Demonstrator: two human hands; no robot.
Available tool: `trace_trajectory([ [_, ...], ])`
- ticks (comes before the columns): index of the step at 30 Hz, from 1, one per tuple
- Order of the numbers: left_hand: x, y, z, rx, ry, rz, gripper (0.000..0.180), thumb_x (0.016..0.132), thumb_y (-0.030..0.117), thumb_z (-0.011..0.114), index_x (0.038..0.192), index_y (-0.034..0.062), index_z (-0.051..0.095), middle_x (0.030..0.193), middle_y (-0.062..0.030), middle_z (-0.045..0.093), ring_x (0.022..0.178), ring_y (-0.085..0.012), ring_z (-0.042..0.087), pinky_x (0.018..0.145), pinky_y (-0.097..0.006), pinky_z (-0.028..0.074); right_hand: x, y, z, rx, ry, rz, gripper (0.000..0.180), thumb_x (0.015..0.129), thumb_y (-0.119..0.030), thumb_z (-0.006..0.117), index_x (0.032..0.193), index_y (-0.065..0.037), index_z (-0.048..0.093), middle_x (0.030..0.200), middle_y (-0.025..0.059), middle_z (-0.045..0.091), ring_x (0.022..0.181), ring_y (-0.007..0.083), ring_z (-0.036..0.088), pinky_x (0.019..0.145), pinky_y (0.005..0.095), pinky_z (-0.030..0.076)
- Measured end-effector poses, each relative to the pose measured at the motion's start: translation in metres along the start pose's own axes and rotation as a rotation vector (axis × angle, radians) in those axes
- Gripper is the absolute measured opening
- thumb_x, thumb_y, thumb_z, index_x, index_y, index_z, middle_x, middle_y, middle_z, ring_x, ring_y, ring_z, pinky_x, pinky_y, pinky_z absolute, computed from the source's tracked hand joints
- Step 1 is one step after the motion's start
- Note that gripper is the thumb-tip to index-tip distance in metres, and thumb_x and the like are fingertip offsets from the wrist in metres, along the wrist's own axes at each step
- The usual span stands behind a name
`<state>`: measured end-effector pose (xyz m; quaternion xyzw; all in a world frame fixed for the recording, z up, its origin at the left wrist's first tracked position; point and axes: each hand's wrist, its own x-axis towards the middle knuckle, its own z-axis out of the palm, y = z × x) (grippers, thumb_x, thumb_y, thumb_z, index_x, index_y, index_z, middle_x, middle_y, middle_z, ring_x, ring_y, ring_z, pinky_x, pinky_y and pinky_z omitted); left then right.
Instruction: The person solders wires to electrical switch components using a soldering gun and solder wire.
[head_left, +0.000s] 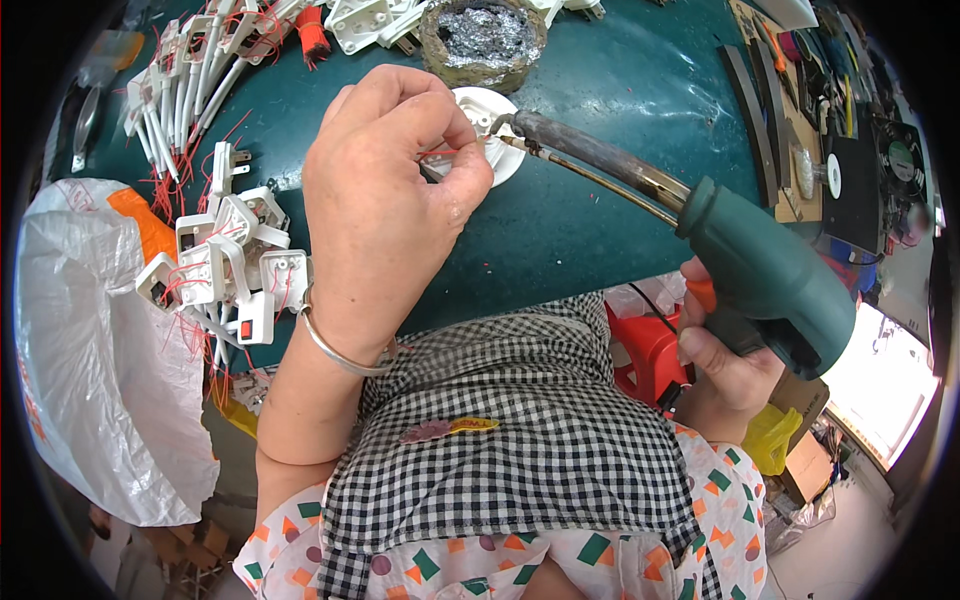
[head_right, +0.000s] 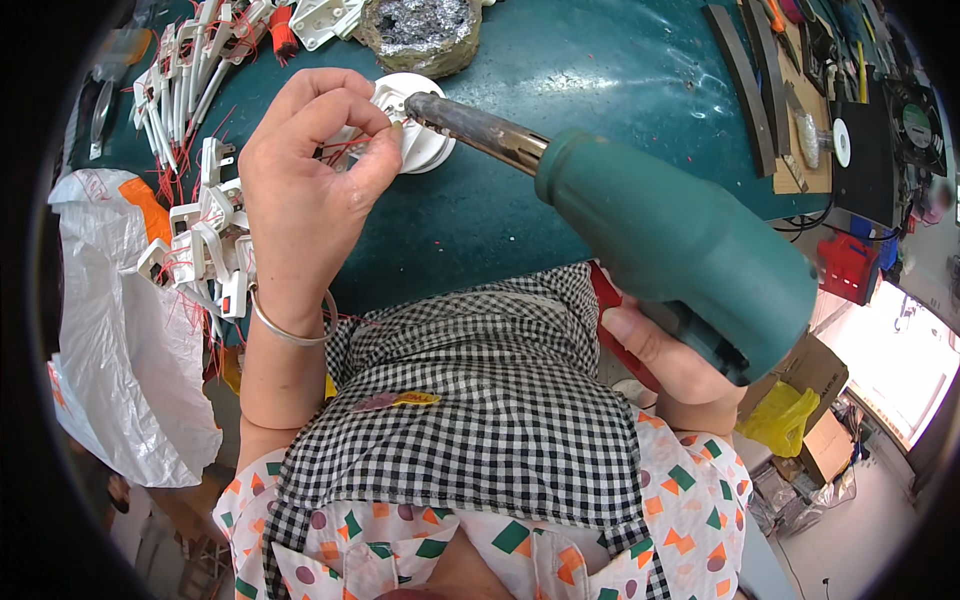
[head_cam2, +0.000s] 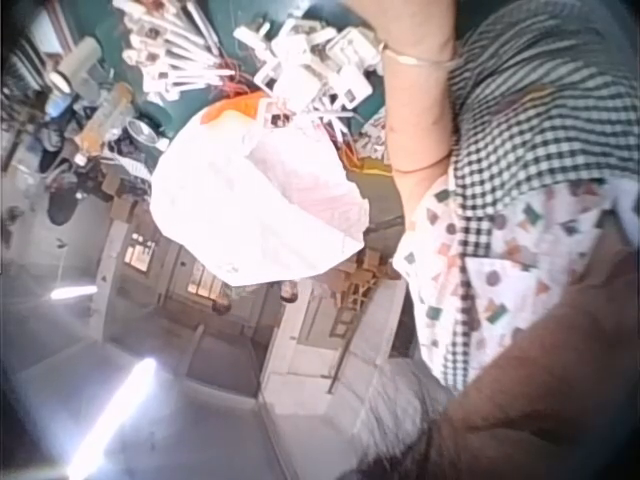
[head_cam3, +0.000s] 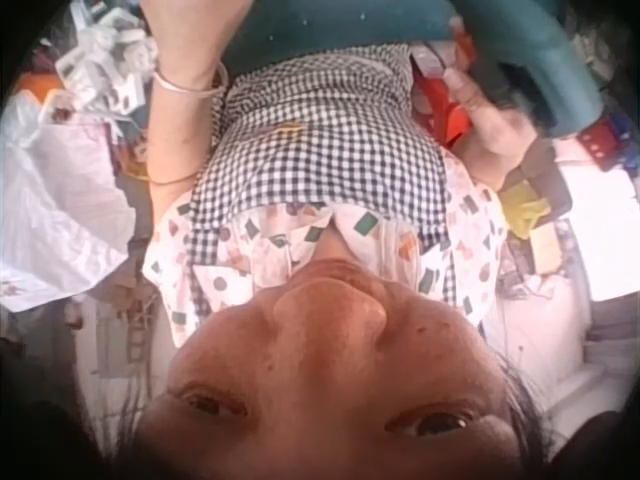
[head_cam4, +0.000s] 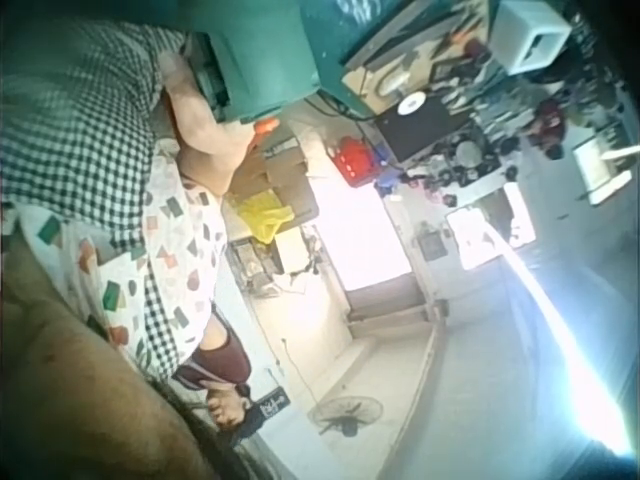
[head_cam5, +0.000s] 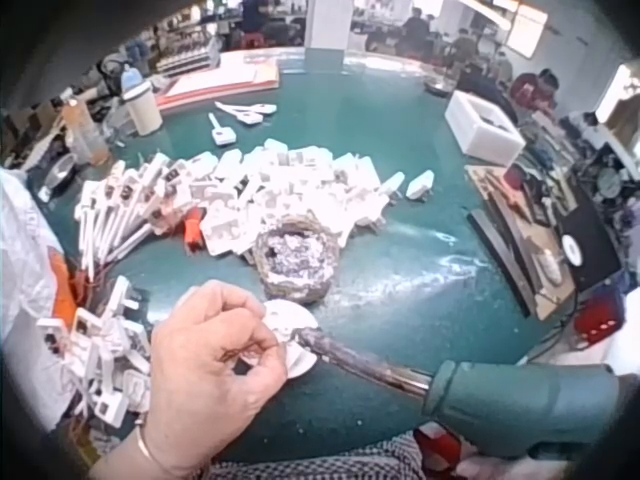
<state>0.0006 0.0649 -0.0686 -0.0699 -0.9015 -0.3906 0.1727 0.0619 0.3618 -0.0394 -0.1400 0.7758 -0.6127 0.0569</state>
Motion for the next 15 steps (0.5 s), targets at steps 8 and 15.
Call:
trace_trajectory([
  [8,0.0007,0.0014,0.0001,0.023,0.005,0.006,0.007,0.071,-0.001,0.068,0.075,-0.0022,0.063,0.090,-0.0071,0.064,0.077,-0.0142,0.061,0.068,-0.025,0.051,0.0048,-0.0088,0.0034,-0.173,-0.019,0.015,0.072,0.065,0.007,0.076,0.130,0.005,0.046,0.099,0.0190,0.060,0.060,0.0162,0.055,0.051,0.0227,0.046],
  [15,0.0008,0.0014,-0.0001,0.021,0.002,0.008,0.007,0.070,-0.002,0.067,0.075,-0.0030,0.062,0.089,-0.0075,0.063,0.078,-0.0151,0.061,0.068,-0.025,0.051,0.0091,-0.0058,0.0026,-0.171,-0.142,-0.054,0.069,0.066,0.004,0.074,0.129,0.005,0.046,0.079,0.0125,0.057,0.056,0.0152,0.052,0.052,0.0229,0.042],
])
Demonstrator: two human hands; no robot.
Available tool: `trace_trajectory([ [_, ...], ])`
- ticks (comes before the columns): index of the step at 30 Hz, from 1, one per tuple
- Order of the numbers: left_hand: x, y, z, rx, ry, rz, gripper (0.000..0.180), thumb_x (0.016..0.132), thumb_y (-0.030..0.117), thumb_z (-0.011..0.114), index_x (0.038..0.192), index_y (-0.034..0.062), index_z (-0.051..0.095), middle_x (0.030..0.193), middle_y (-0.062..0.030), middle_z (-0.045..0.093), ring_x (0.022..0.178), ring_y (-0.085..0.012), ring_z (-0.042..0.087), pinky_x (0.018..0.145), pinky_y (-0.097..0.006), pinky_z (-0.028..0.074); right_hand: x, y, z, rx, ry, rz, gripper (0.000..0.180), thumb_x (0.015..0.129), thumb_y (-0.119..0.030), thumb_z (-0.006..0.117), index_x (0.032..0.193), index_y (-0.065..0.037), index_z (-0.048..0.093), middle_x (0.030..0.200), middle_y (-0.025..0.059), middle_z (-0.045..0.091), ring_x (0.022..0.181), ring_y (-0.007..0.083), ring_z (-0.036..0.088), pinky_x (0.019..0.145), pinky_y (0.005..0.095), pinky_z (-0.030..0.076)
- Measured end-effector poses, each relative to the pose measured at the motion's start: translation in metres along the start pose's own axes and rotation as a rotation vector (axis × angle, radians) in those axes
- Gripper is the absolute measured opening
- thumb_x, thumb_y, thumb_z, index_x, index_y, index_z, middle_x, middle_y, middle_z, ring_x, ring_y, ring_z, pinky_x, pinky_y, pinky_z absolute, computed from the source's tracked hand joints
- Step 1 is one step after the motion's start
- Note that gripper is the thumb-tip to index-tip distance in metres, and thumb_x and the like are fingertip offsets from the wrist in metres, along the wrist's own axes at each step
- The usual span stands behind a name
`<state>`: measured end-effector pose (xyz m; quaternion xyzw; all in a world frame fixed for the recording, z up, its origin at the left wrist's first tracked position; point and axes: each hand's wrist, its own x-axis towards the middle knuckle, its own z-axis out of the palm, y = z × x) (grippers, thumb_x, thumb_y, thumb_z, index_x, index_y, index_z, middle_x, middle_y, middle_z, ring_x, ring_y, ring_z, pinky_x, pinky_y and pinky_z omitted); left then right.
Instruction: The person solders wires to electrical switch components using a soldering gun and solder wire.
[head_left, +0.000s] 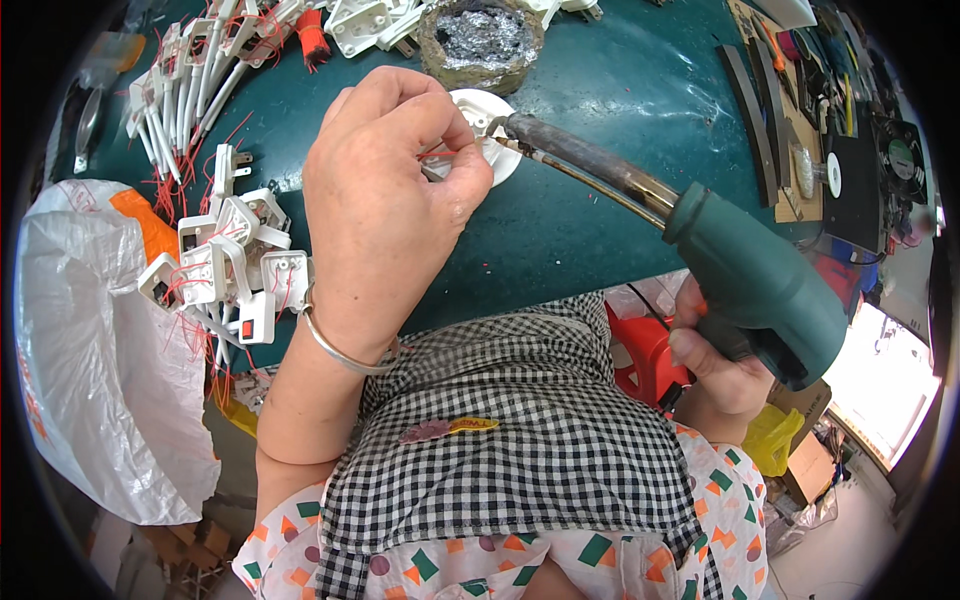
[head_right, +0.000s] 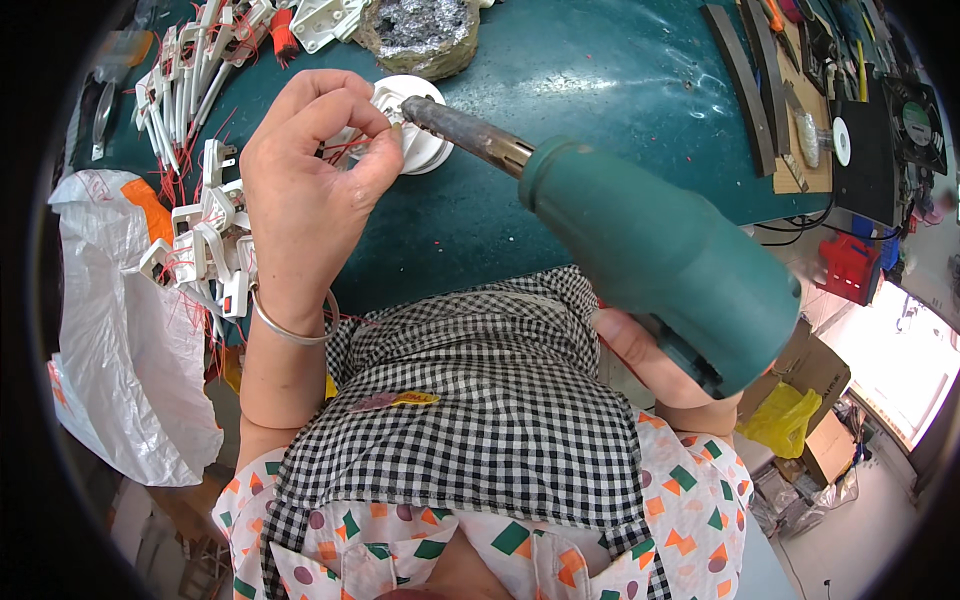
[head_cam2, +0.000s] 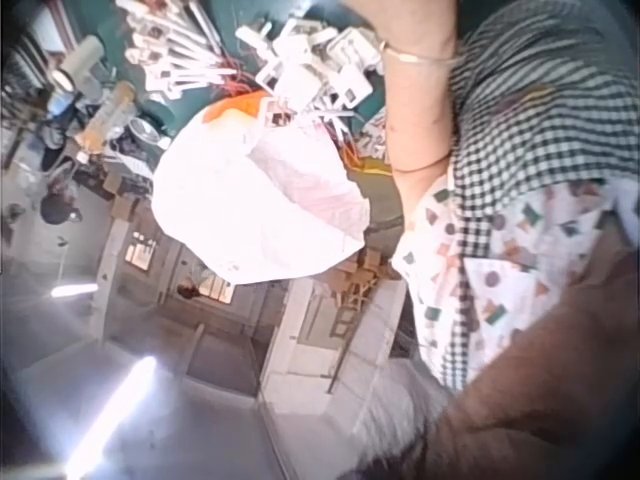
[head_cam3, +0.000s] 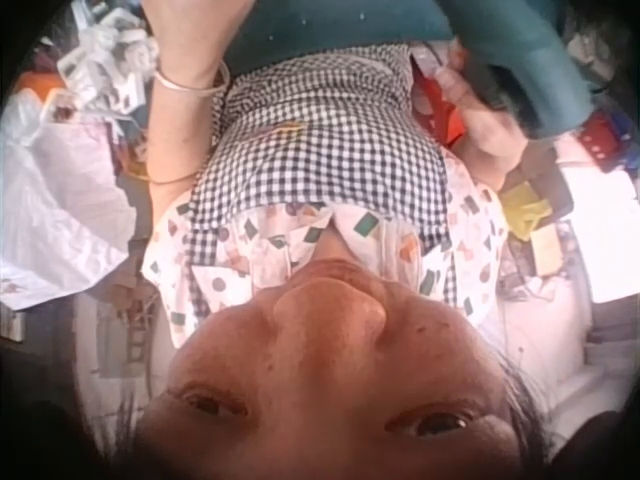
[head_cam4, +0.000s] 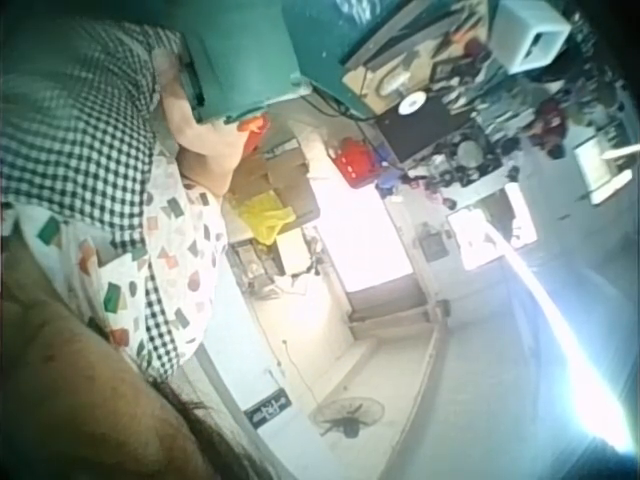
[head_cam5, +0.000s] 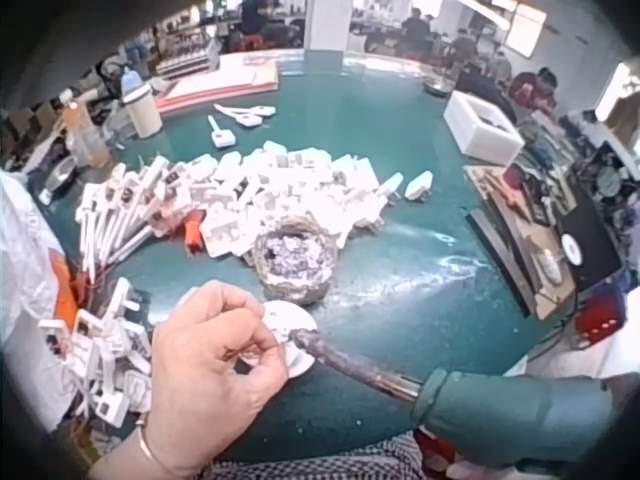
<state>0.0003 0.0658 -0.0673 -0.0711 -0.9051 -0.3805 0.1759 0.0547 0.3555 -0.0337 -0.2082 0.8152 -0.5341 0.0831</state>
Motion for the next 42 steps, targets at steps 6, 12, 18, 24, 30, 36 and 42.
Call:
trace_trajectory([
  [6,0.000,0.002,0.000,0.008,0.001,-0.017,0.008,0.070,-0.002,0.067,0.075,-0.0032,0.062,0.089,-0.0077,0.063,0.077,-0.0154,0.061,0.070,-0.025,0.051,-0.006,-0.002,0.001,-0.055,0.101,0.050,0.068,0.066,0.003,0.076,0.128,0.007,0.047,0.092,0.0172,0.061,0.057,0.0174,0.054,0.055,0.0240,0.045],
  [12,0.000,0.002,0.001,0.011,-0.001,-0.010,0.008,0.070,-0.002,0.068,0.075,-0.0031,0.063,0.090,-0.0080,0.064,0.077,-0.0153,0.062,0.070,-0.025,0.051,0.003,-0.010,0.013,0.461,0.430,0.080,0.073,0.069,-0.004,0.080,0.128,0.016,0.041,0.087,0.0166,0.057,0.053,0.0150,0.053,0.043,0.0221,0.044],
  [18,0.000,0.003,0.001,0.006,-0.001,-0.023,0.007,0.070,-0.002,0.068,0.075,-0.0026,0.063,0.090,-0.0077,0.064,0.077,-0.0152,0.062,0.069,-0.025,0.051,0.010,-0.009,0.009,0.547,0.373,0.086,0.076,0.076,-0.010,0.078,0.132,0.016,0.035,0.075,0.0104,0.052,0.046,0.0145,0.052,0.040,0.0235,0.044],
  [24,0.000,0.003,0.002,-0.033,0.036,-0.049,0.009,0.064,0.002,0.070,0.068,0.0041,0.062,0.084,-0.0060,0.062,0.077,-0.0267,0.058,0.066,-0.036,0.048,0.012,-0.004,0.008,0.614,0.345,0.056,0.076,0.078,-0.009,0.077,0.135,0.014,0.033,0.078,0.0089,0.053,0.047,0.0156,0.054,0.042,0.0249,0.046],
  [30,0.002,0.005,-0.002,0.032,-0.009,-0.022,0.006,0.070,-0.001,0.069,0.074,-0.0012,0.064,0.090,-0.0084,0.063,0.076,-0.0154,0.062,0.066,-0.025,0.051,0.010,0.007,0.011,0.671,0.319,0.080,0.075,0.079,-0.011,0.076,0.136,0.011,0.033,0.080,0.0091,0.053,0.049,0.0152,0.055,0.044,0.0251,0.047],
  [36,0.002,0.008,-0.002,0.035,-0.031,-0.067,0.006,0.071,-0.002,0.069,0.073,-0.0005,0.064,0.091,-0.0084,0.063,0.075,-0.0153,0.062,0.063,-0.025,0.051,0.019,0.023,0.009,0.782,0.220,0.034,0.071,0.082,-0.011,0.073,0.136,0.010,0.033,0.081,0.0085,0.053,0.050,0.0157,0.056,0.045,0.0270,0.048],
  [42,0.002,0.011,-0.005,0.046,-0.024,-0.081,0.006,0.071,-0.001,0.070,0.074,0.0005,0.065,0.092,-0.0084,0.063,0.076,-0.0153,0.062,0.063,-0.025,0.053,0.022,0.030,0.014,0.831,0.214,0.026,0.066,0.081,-0.008,0.070,0.135,0.010,0.035,0.080,0.0086,0.053,0.050,0.0158,0.055,0.043,0.0268,0.048],
])
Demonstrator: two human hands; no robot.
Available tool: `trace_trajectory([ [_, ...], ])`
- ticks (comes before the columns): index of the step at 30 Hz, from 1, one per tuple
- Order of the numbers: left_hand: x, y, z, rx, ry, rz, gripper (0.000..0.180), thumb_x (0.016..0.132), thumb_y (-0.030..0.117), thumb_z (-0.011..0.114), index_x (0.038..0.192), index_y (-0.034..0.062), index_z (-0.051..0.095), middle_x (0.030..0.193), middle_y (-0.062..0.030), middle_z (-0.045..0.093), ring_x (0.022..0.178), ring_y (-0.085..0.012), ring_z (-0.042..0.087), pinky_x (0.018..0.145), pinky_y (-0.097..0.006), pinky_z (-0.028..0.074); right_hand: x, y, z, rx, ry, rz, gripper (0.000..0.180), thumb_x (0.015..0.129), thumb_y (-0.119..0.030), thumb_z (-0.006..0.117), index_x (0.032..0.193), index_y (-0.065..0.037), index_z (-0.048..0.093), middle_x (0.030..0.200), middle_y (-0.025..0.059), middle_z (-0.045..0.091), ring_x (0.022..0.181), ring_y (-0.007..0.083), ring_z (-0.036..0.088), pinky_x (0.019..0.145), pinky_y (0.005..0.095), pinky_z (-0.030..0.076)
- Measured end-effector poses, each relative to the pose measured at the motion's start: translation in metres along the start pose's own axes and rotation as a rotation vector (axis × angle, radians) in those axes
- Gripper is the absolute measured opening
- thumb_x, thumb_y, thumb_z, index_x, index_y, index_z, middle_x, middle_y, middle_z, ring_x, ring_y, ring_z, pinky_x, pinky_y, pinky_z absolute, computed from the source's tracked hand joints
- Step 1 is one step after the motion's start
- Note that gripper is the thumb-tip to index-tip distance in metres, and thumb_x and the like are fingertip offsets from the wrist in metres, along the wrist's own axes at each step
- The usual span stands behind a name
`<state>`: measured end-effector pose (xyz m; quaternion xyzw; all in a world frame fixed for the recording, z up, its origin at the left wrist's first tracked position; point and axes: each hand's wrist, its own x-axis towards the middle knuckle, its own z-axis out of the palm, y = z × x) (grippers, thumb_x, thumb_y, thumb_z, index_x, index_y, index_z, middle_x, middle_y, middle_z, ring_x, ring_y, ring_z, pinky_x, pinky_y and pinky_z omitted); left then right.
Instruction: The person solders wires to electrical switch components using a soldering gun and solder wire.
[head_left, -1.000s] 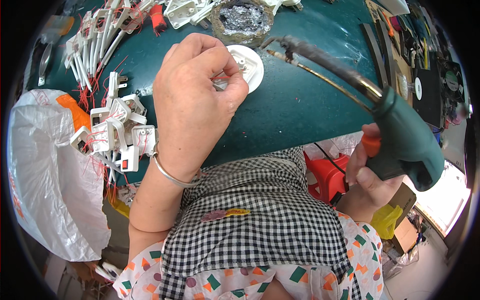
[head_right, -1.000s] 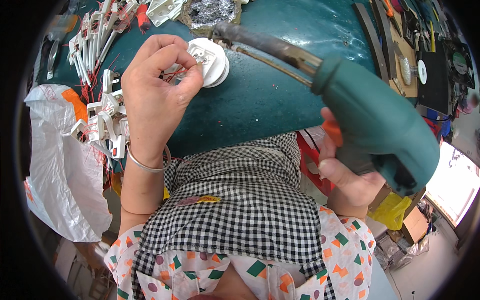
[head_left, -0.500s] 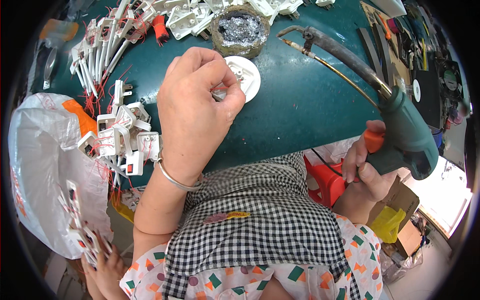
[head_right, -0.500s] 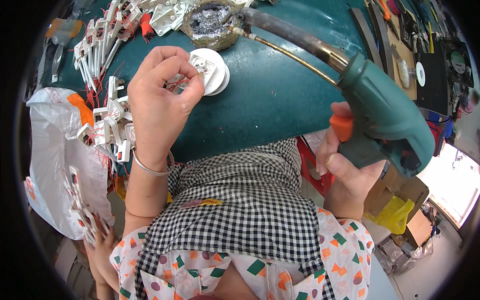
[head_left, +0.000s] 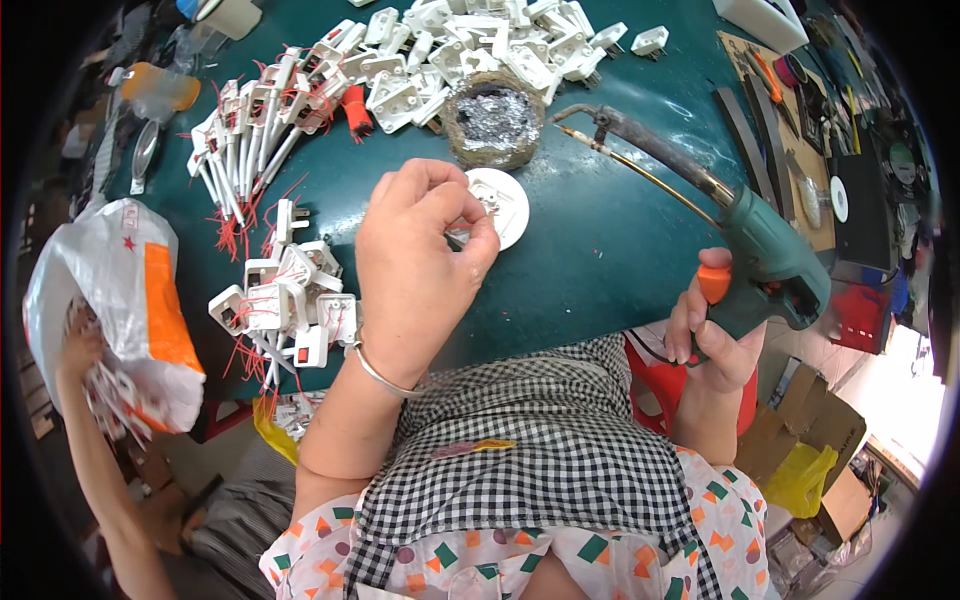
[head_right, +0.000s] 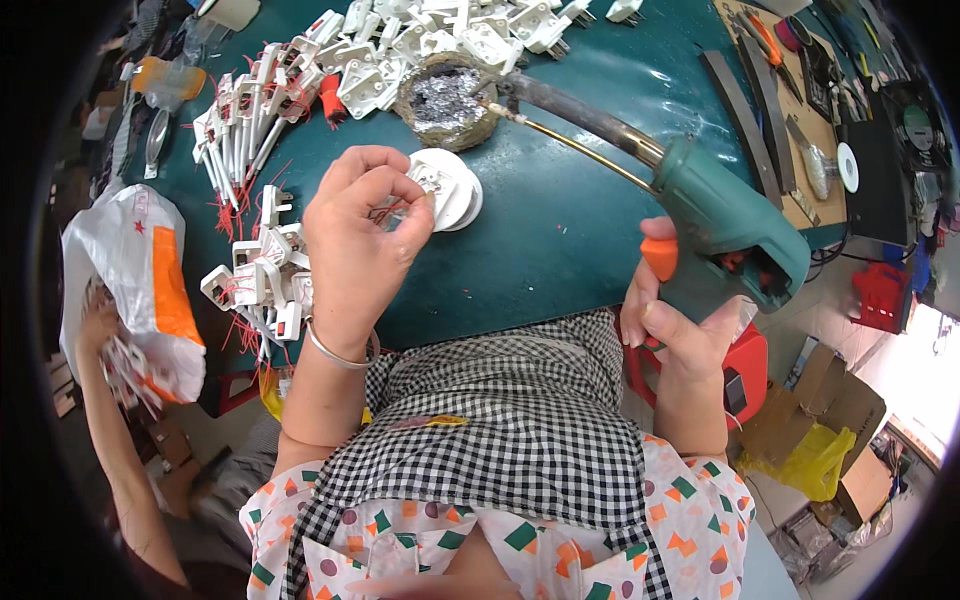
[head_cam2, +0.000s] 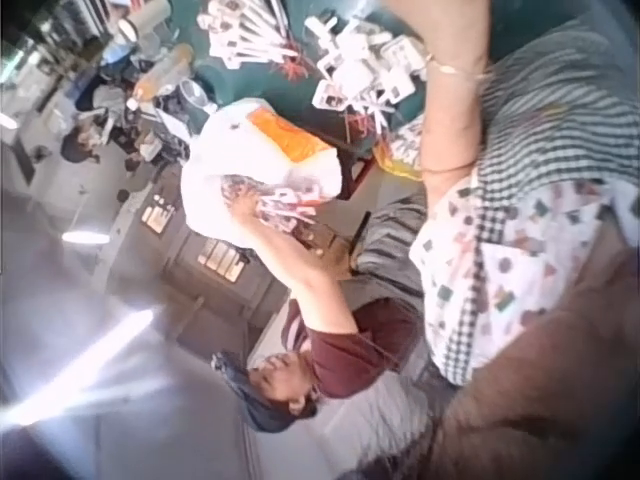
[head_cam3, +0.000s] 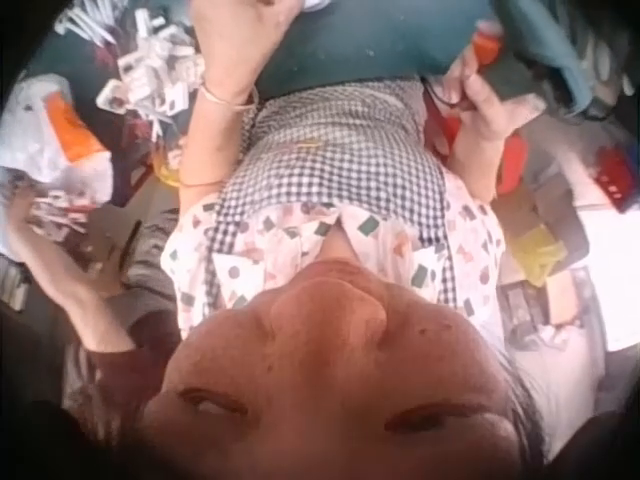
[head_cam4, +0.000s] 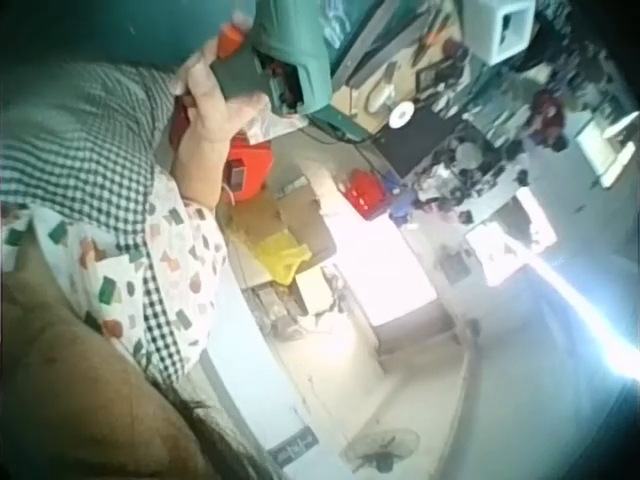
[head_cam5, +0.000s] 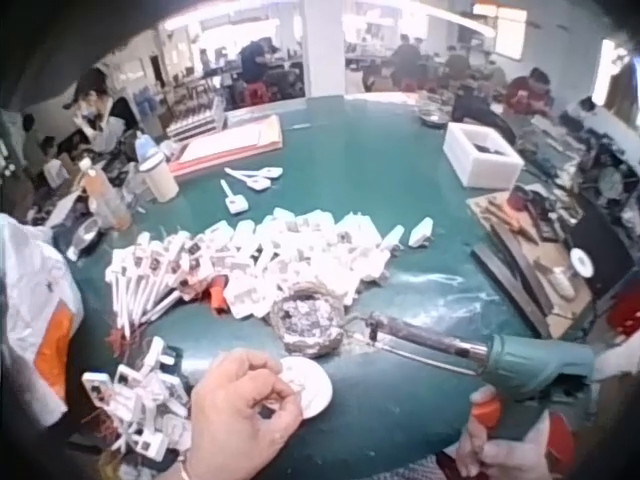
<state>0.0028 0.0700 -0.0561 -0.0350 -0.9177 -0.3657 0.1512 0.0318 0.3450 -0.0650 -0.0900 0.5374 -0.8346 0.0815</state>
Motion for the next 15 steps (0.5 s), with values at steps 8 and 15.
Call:
trace_trajectory([
  [8,-0.004,-0.003,0.003,0.012,0.016,0.038,0.009,0.067,0.003,0.070,0.071,0.0035,0.062,0.093,-0.0081,0.063,0.084,-0.0283,0.058,0.073,-0.038,0.049,0.011,0.024,-0.013,0.132,0.053,-0.010,0.063,0.078,-0.008,0.071,0.132,0.009,0.042,0.078,0.0089,0.053,0.047,0.0152,0.053,0.042,0.0276,0.046],
  [15,-0.003,-0.003,-0.001,0.010,-0.040,0.061,0.008,0.075,0.000,0.071,0.077,0.0010,0.063,0.096,-0.0092,0.063,0.081,-0.0232,0.059,0.064,-0.032,0.050,0.016,0.044,-0.026,0.287,0.013,0.029,0.062,0.079,-0.010,0.070,0.131,0.009,0.042,0.078,0.0083,0.052,0.047,0.0152,0.053,0.040,0.0283,0.046],
])
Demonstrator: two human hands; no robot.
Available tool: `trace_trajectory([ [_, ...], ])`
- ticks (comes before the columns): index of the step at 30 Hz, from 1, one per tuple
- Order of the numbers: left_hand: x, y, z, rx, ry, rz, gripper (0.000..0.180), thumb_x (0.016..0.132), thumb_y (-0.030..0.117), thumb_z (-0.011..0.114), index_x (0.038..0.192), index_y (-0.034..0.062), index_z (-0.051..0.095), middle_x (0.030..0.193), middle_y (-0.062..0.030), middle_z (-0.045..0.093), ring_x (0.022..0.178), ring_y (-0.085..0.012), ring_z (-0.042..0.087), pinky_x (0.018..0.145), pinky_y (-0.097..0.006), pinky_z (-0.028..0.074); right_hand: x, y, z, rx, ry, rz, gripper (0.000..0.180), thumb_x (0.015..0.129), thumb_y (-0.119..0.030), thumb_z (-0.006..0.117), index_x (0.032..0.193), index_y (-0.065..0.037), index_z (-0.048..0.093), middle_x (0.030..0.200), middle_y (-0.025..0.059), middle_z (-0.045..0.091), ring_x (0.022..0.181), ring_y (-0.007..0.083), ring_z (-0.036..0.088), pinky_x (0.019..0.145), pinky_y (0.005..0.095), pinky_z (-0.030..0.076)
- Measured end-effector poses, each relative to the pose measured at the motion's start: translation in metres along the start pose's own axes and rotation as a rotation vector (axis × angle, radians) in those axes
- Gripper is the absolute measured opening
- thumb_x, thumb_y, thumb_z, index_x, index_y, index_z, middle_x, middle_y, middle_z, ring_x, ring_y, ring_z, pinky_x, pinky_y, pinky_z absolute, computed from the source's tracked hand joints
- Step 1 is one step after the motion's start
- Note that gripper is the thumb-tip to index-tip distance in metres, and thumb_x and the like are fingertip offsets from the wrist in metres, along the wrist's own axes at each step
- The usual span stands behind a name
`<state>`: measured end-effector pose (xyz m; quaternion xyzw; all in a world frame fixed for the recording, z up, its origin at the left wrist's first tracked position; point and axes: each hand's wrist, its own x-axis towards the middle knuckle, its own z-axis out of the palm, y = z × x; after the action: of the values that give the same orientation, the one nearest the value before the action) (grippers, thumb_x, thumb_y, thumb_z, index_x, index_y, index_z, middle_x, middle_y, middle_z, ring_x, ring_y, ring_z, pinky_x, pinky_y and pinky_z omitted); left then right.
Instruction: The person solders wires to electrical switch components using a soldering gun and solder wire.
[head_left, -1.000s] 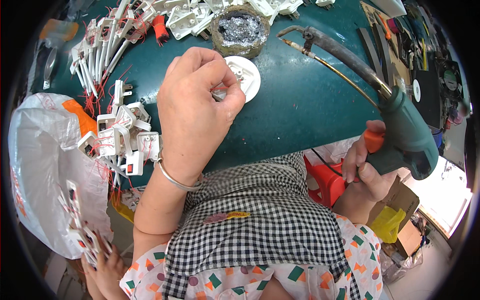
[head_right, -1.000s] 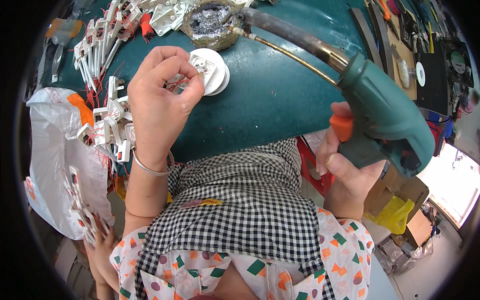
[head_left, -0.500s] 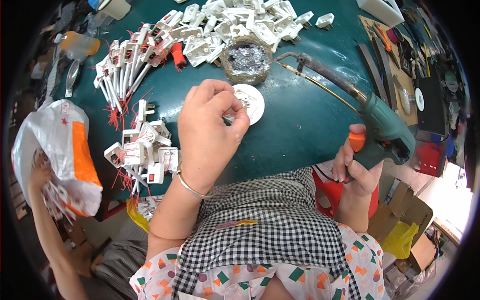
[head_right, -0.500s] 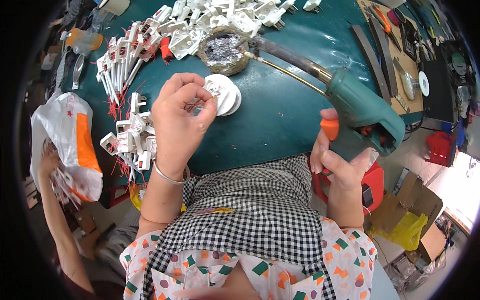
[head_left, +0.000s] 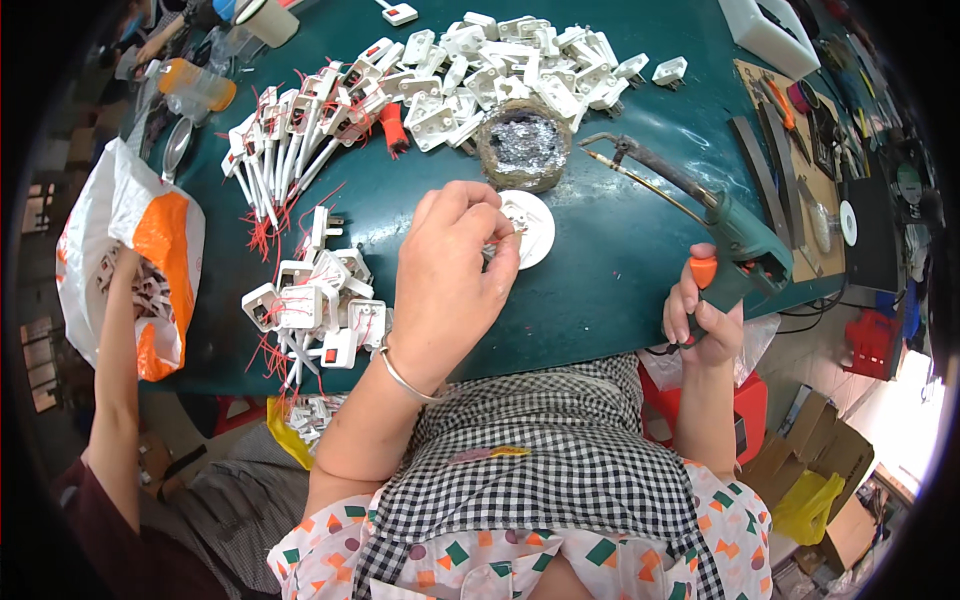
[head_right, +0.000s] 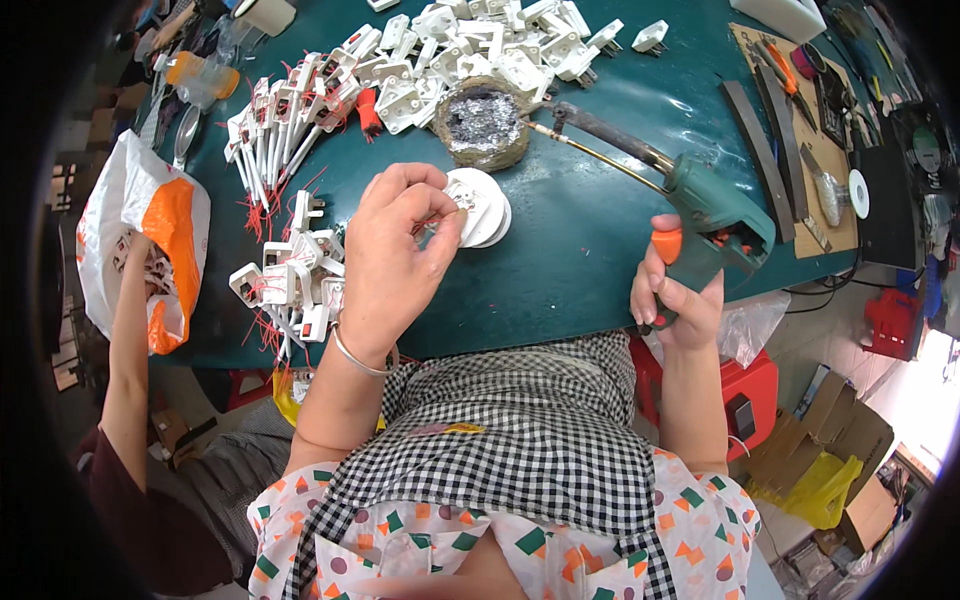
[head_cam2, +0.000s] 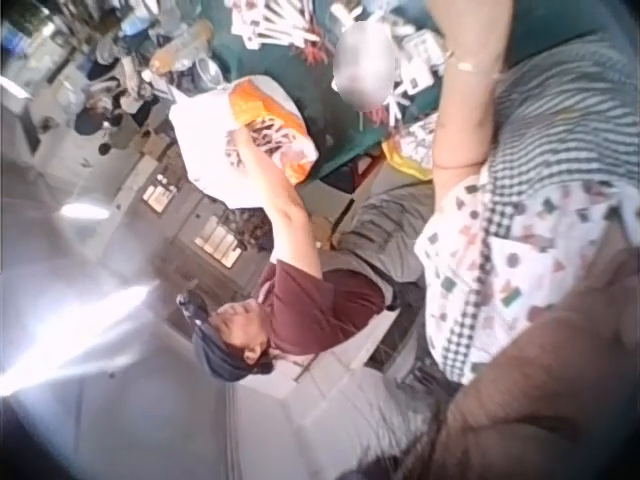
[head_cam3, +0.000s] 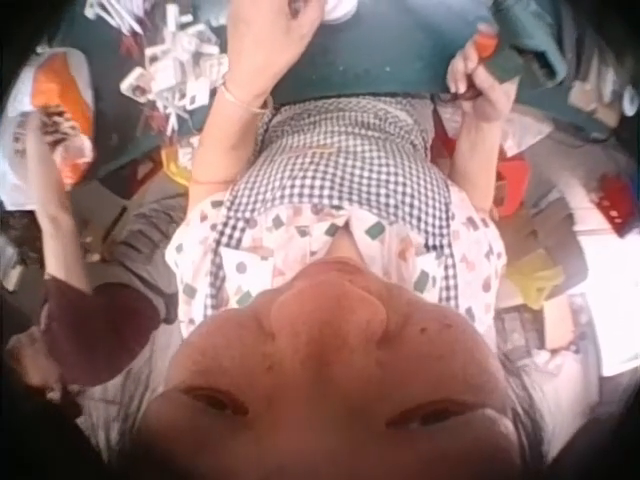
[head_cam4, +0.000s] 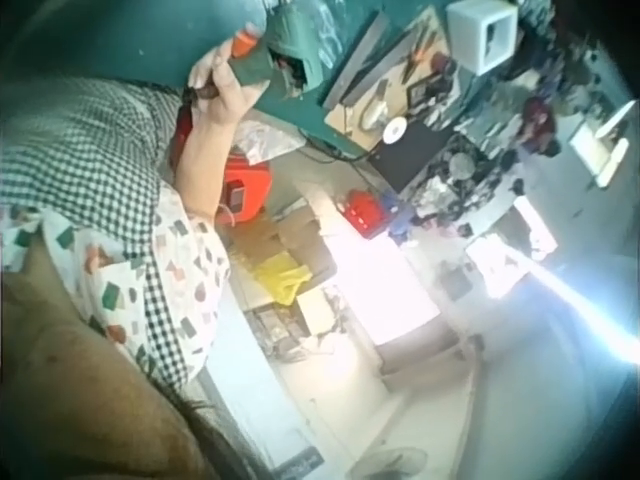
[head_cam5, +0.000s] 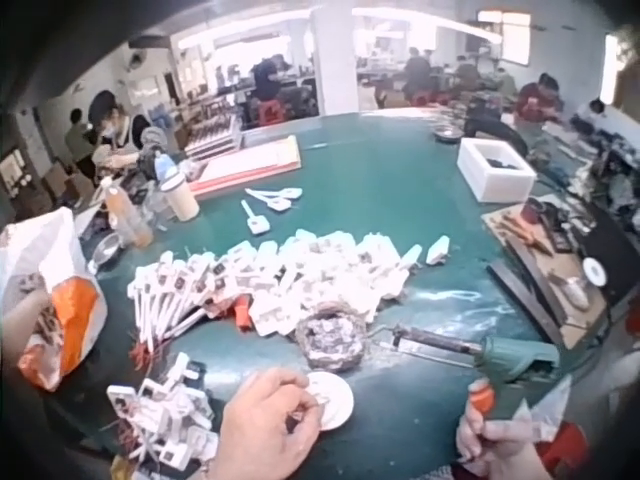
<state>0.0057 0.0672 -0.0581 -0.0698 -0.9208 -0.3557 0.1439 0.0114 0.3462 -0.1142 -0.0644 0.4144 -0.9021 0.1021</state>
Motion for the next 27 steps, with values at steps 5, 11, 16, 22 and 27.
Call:
trace_trajectory([
  [5,0.000,0.002,-0.004,0.027,-0.023,0.024,0.009,0.076,-0.002,0.069,0.081,0.0001,0.061,0.098,-0.0100,0.063,0.082,-0.0232,0.059,0.064,-0.032,0.050,0.001,0.004,-0.009,0.047,-0.024,0.009,0.061,0.080,-0.011,0.070,0.131,0.007,0.042,0.079,0.0080,0.052,0.046,0.0145,0.052,0.040,0.0280,0.045],
  [11,0.001,-0.003,-0.008,0.034,-0.087,0.050,0.015,0.077,-0.002,0.069,0.088,-0.0010,0.059,0.102,-0.0121,0.062,0.088,-0.0243,0.059,0.069,-0.032,0.052,0.005,0.004,-0.018,0.133,-0.051,0.033,0.063,0.080,-0.012,0.071,0.133,0.006,0.042,0.079,0.0076,0.051,0.047,0.0143,0.052,0.039,0.0279,0.044],
  [16,-0.013,0.006,-0.025,0.096,0.073,0.076,0.047,0.076,-0.001,0.075,0.119,0.0018,0.055,0.108,-0.0148,0.065,0.097,-0.0257,0.064,0.075,-0.031,0.054,0.003,0.003,-0.022,0.203,-0.070,0.030,0.065,0.080,-0.013,0.072,0.134,0.005,0.041,0.080,0.0076,0.050,0.048,0.0143,0.052,0.040,0.0281,0.044],
  [22,-0.033,-0.009,-0.029,-0.133,-0.017,-0.323,0.059,0.083,-0.007,0.067,0.138,0.0003,0.047,0.085,-0.0067,0.069,0.065,-0.0083,0.059,0.058,-0.022,0.047,0.007,0.008,-0.019,0.189,-0.114,0.041,0.064,0.081,-0.013,0.071,0.135,0.004,0.040,0.080,0.0077,0.049,0.048,0.0142,0.050,0.040,0.0278,0.043],
  [27,-0.019,0.022,-0.050,-0.349,0.239,-0.106,0.045,0.084,-0.003,0.069,0.127,0.0007,0.057,0.087,-0.0130,0.068,0.069,-0.0133,0.065,0.063,-0.025,0.051,0.003,0.010,-0.022,0.208,-0.114,-0.003,0.062,0.083,-0.011,0.068,0.136,0.004,0.039,0.082,0.0074,0.048,0.048,0.0128,0.048,0.041,0.0272,0.043],
])
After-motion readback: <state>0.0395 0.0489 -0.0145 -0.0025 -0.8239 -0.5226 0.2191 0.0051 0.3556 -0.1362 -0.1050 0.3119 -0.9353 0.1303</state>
